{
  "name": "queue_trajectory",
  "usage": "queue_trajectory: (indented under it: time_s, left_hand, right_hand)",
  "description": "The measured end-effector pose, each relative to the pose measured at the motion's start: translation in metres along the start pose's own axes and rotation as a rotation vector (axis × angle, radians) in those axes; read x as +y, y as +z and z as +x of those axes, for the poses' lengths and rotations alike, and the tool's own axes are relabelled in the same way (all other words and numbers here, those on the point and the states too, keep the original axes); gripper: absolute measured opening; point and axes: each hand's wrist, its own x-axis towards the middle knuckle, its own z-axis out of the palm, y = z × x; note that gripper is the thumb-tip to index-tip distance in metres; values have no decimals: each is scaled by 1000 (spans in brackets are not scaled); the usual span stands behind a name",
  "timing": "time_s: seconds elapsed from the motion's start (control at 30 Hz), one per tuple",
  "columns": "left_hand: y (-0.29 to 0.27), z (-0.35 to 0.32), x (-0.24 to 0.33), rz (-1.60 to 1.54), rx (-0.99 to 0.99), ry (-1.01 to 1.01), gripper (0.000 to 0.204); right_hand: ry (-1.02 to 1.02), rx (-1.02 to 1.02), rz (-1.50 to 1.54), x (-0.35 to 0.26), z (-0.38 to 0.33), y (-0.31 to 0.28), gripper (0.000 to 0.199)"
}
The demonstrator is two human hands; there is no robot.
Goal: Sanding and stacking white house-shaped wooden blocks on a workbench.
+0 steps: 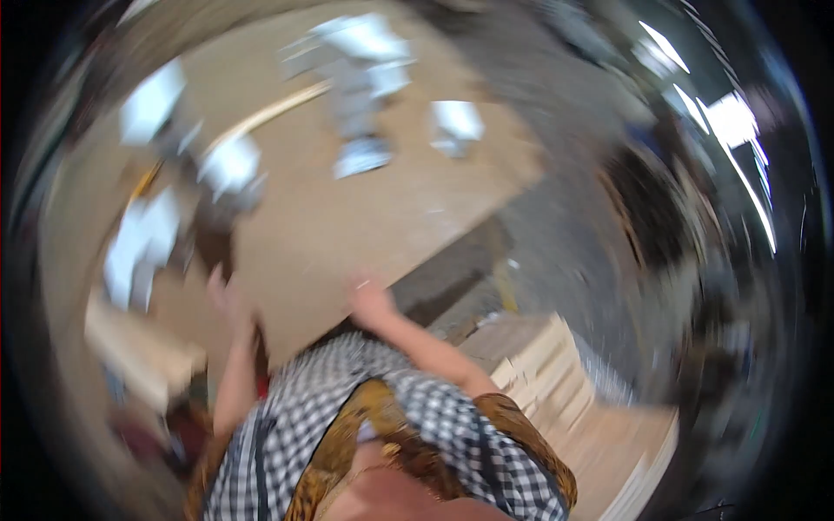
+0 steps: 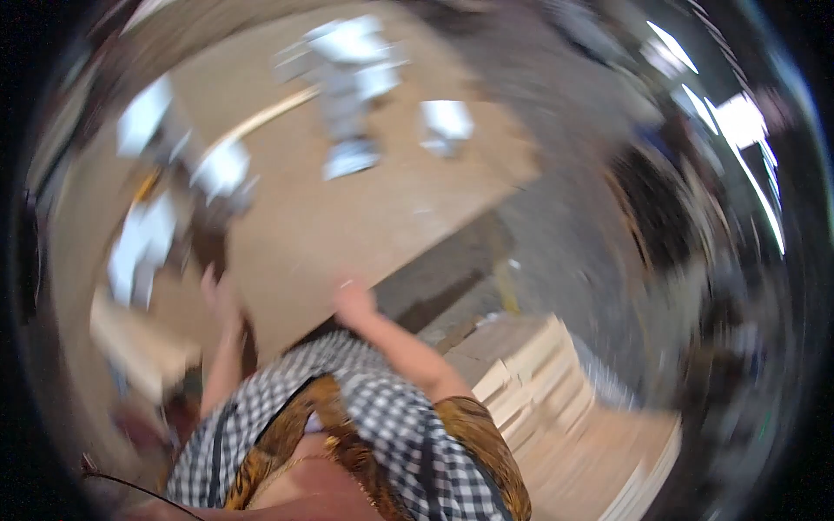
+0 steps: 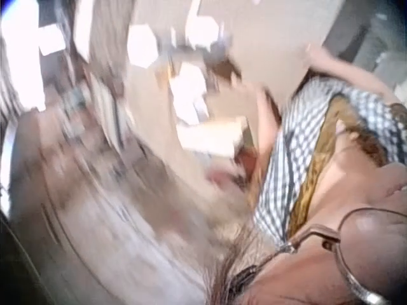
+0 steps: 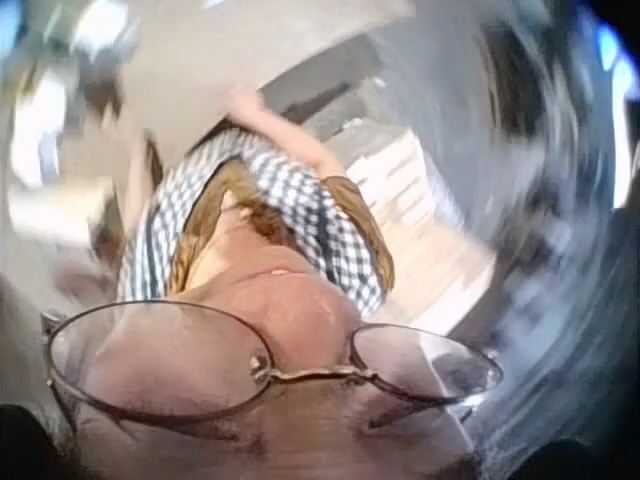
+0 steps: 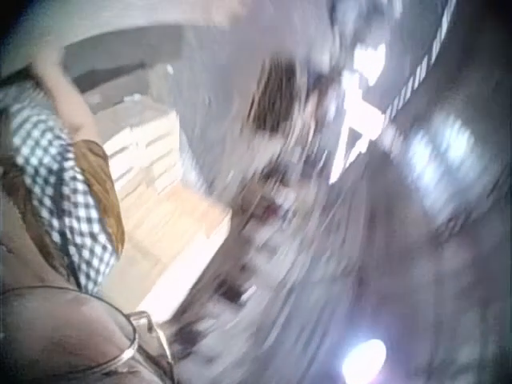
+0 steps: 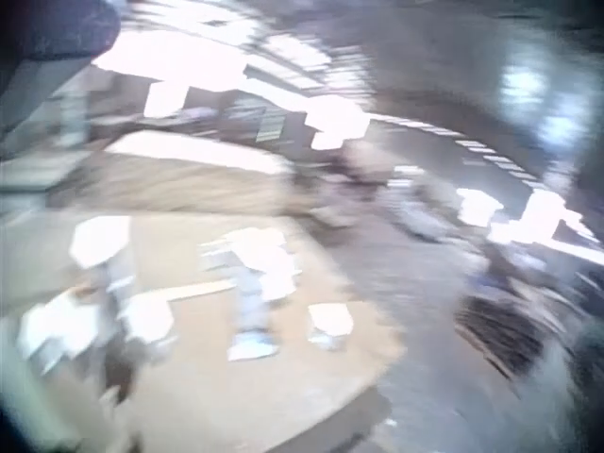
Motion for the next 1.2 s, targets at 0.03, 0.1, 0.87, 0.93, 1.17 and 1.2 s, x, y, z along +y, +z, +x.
queue_trajectory:
  time_s: [0.03, 0.1, 0.87, 0.93, 1.17, 1.2]
  left_hand:
    - [2, 9, -21, -90, 65, 80, 40]
    - [-6, 23, -27, -61, 60, 20, 36]
    - [-59, 129, -21, -1015, 358, -592, 17]
    - [-52, 104, 2, -1201, 305, -567, 18]
    - [-25, -25, 57, -1118, -126, -773, 22]
    - [-24, -30, 59, -1115, -198, -820, 23]
  right_hand:
    - [-11, 187, -37, -3, -3, 0, 46]
    - [19, 117, 73, 0, -8, -16, 54]
    - [-3, -145, 94, -18, 33, -68, 41]
    - [146, -107, 855, -23, 44, -82, 31]
    - [87, -506, 1616, -97, 82, -114, 29]
    - [112, -591, 1730, -103, 83, -115, 27]
